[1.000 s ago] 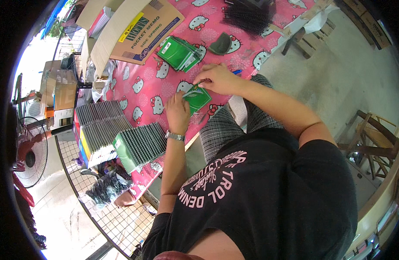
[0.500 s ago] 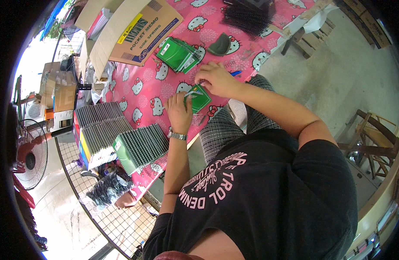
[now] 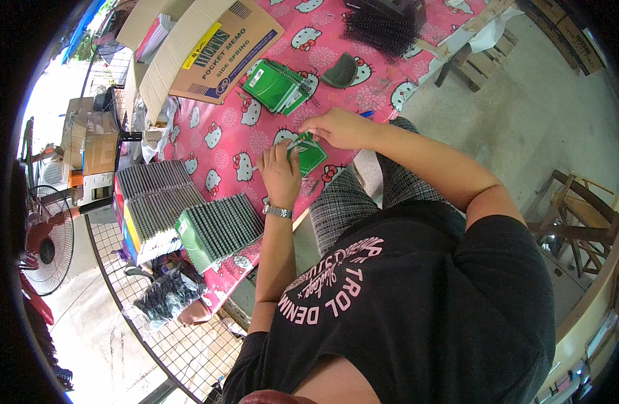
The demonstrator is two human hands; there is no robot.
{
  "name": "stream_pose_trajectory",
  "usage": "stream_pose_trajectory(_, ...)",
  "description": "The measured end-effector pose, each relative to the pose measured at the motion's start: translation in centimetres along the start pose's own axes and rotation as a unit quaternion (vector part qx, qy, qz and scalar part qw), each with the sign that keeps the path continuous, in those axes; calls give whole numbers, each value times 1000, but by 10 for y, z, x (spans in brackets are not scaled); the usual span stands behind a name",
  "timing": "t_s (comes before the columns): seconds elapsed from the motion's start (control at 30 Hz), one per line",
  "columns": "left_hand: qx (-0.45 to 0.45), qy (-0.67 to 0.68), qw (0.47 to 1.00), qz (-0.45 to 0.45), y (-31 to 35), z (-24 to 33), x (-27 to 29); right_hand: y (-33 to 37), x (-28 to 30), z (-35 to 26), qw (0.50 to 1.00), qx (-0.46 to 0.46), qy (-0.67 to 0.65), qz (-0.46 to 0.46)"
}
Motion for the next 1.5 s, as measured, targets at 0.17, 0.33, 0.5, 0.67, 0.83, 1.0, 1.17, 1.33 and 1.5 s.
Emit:
stream_pose_trajectory(0.17, -15, -2, 1000, 3, -1, 13, -3, 3, 7, -22, 993, -26, 114, 2)
stream_pose_trajectory(0.33, 0, -14, 1000, -17, -1, 13, -5, -3, 10, -31, 995, -14, 99, -9)
stream_pose_trajectory(0.5, 2, 7, 1000, -11, -1, 14, -5, -11, 2, -15, 988, -75, 91, -97)
stream_pose_trajectory(0.67, -12, 23, 1000, -8, 2, 8, -6, -39, 43, 48, 948, -80, 279, 130)
stream_pose_trajectory(0.83, -5, -21, 1000, 5, 6, 13, 6, -34, 53, 101, 925, -96, 368, 24)
stream_pose_trajectory(1.0, 66, 58, 996, -3, 25, -14, 2, -21, 21, 17, 920, -145, -329, -156)
stream_pose_trajectory(1.17, 55, 58, 997, -12, 13, 4, -2, -22, -6, 6, 920, -94, -182, -333)
stream_pose_trajectory(1.33, 53, 74, 996, 10, 11, 5, 3, -18, -7, 15, 946, -49, -135, -291)
stream_pose_trajectory(1.5, 55, 88, 994, 16, 14, 1, 2, -21, -7, 4, 897, -98, -288, -319)
Point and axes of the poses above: each hand's wrist, its own y-axis away from the middle knuckle, its own x-axis out of the back of the hand, z = x × y, the point moved 5 cm from there along -y, towards the middle knuckle, and after that the axes turned 11 degrees about y, right-handed, at the moved point
